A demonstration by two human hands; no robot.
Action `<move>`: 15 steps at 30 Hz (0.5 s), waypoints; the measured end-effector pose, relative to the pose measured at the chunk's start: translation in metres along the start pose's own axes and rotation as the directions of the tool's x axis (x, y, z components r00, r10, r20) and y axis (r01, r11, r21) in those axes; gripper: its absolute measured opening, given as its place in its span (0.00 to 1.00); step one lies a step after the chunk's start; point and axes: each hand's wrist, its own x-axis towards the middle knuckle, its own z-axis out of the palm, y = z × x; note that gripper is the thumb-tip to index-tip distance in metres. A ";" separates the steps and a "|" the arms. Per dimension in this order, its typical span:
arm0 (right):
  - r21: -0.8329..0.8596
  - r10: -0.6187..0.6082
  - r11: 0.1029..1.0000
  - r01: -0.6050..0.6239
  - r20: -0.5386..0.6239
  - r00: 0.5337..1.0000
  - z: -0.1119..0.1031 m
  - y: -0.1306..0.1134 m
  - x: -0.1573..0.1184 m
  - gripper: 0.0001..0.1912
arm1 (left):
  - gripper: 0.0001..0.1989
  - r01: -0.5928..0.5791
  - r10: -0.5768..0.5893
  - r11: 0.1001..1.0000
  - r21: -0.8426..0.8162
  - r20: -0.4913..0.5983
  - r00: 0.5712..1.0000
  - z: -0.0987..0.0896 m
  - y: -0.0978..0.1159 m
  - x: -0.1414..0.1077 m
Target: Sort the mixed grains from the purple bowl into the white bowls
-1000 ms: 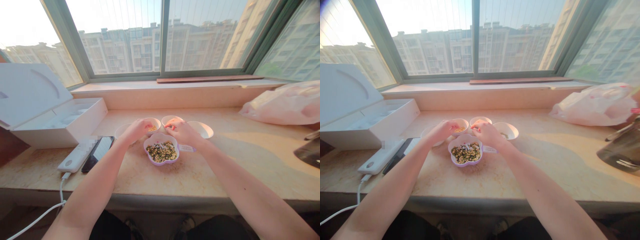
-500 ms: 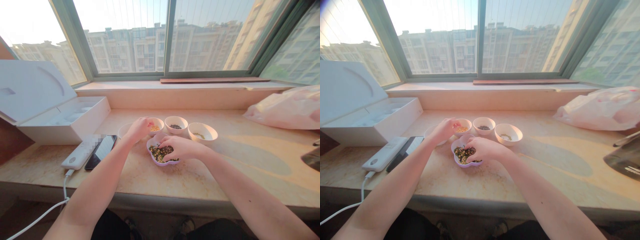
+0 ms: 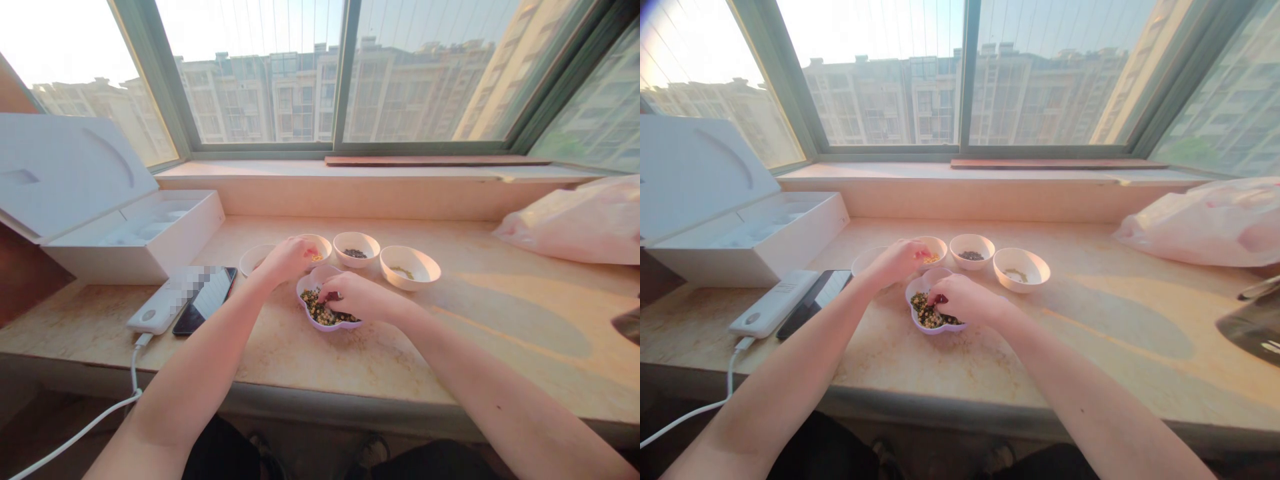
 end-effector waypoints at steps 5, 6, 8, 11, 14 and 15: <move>-0.013 0.021 1.000 -0.020 0.093 0.995 -0.006 -0.004 -0.001 0.19 | 0.10 -0.011 0.011 1.000 0.009 0.006 1.000 0.001 0.000 0.000; -0.007 0.025 1.000 -0.025 0.080 0.996 -0.007 -0.004 -0.002 0.19 | 0.10 -0.014 0.014 1.000 0.009 0.006 1.000 0.000 0.001 0.000; 0.024 0.025 0.999 -0.026 0.055 0.998 -0.008 -0.003 -0.002 0.18 | 0.09 -0.018 0.018 1.000 0.006 0.004 1.000 -0.001 0.002 -0.001; 0.087 0.021 0.996 -0.025 0.040 0.999 -0.007 0.001 -0.002 0.17 | 0.09 -0.019 0.019 1.000 0.003 0.002 1.000 -0.003 0.004 -0.001; 0.086 -0.017 0.996 0.013 0.042 0.999 -0.006 0.004 0.000 0.15 | 0.08 -0.026 0.026 1.000 -0.004 -0.007 1.000 -0.004 0.005 -0.001; 0.075 -0.034 0.997 0.031 0.041 0.999 -0.006 0.005 0.000 0.14 | 0.09 -0.029 0.029 1.000 -0.009 -0.012 1.000 -0.004 0.005 -0.001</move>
